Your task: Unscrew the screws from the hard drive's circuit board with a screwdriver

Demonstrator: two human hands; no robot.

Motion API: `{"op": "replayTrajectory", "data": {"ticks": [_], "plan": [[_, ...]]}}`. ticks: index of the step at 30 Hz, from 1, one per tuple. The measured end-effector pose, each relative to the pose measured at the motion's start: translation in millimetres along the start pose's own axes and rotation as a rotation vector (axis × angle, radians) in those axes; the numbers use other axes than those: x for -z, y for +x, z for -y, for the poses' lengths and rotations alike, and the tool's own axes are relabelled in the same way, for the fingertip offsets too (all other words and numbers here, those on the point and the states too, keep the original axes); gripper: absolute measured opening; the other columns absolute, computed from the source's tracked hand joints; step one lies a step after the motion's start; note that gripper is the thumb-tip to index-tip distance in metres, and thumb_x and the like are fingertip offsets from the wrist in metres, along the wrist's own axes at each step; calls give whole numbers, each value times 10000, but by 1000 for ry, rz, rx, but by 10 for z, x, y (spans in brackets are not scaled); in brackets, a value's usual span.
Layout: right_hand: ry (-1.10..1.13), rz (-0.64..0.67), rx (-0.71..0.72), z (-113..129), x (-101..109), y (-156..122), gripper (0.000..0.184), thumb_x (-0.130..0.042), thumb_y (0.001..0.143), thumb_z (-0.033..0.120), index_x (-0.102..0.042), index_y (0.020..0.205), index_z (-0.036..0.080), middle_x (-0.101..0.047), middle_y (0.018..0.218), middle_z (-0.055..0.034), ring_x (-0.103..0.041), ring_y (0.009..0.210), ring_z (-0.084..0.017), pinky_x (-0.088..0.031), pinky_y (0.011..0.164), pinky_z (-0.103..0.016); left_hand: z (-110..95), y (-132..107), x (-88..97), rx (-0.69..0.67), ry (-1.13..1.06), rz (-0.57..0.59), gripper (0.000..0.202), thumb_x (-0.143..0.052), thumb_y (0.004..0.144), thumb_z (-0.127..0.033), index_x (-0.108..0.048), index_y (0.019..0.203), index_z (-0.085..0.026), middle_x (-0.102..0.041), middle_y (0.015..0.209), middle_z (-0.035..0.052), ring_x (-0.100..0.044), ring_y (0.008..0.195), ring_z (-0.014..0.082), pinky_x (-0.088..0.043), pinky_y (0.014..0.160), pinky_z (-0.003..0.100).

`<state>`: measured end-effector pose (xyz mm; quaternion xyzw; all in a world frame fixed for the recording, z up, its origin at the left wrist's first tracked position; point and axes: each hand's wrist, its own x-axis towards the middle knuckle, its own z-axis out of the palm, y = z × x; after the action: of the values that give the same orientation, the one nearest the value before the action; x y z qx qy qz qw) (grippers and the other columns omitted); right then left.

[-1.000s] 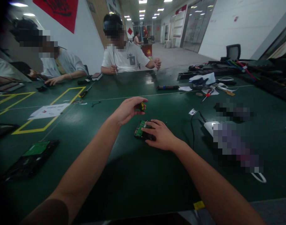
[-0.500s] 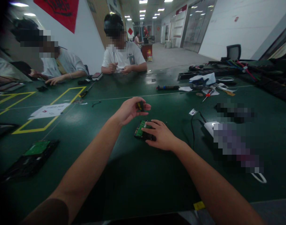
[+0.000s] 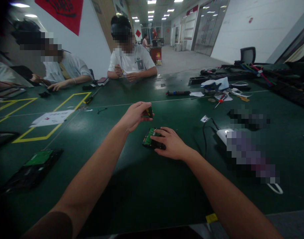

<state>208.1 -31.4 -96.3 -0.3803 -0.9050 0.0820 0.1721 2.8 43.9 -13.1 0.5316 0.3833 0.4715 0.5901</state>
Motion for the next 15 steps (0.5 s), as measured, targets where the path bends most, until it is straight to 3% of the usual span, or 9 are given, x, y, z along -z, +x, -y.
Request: {"op": "replayTrajectory", "data": {"ticks": [4,11,15], "plan": [[-9,0,6,1,2,0,581,-710,899,474,-607,1451,325,-528,1546,-80,-420,1439,-403,-333,1184,-645,1,-8,-4,7,-48,-2,181,-630,913,-342,-592,936,-167,-656,905,78,-695,800,193,-593,666,321],[-36,-9,7,3,-2,-6,580,-703,898,490,-614,1442,311,-532,1540,-92,-418,1438,-411,-351,1167,-651,29,-17,-30,106,-128,186,268,-541,920,-384,-653,955,-143,-709,946,113,-709,897,224,-610,757,367],[-28,-9,9,13,4,1,571,-710,894,475,-626,1432,300,-533,1542,-96,-428,1435,-407,-342,1179,-640,34,-3,-19,86,-127,176,252,-560,914,-387,-661,946,-158,-703,913,89,-702,893,215,-612,780,373]]}}
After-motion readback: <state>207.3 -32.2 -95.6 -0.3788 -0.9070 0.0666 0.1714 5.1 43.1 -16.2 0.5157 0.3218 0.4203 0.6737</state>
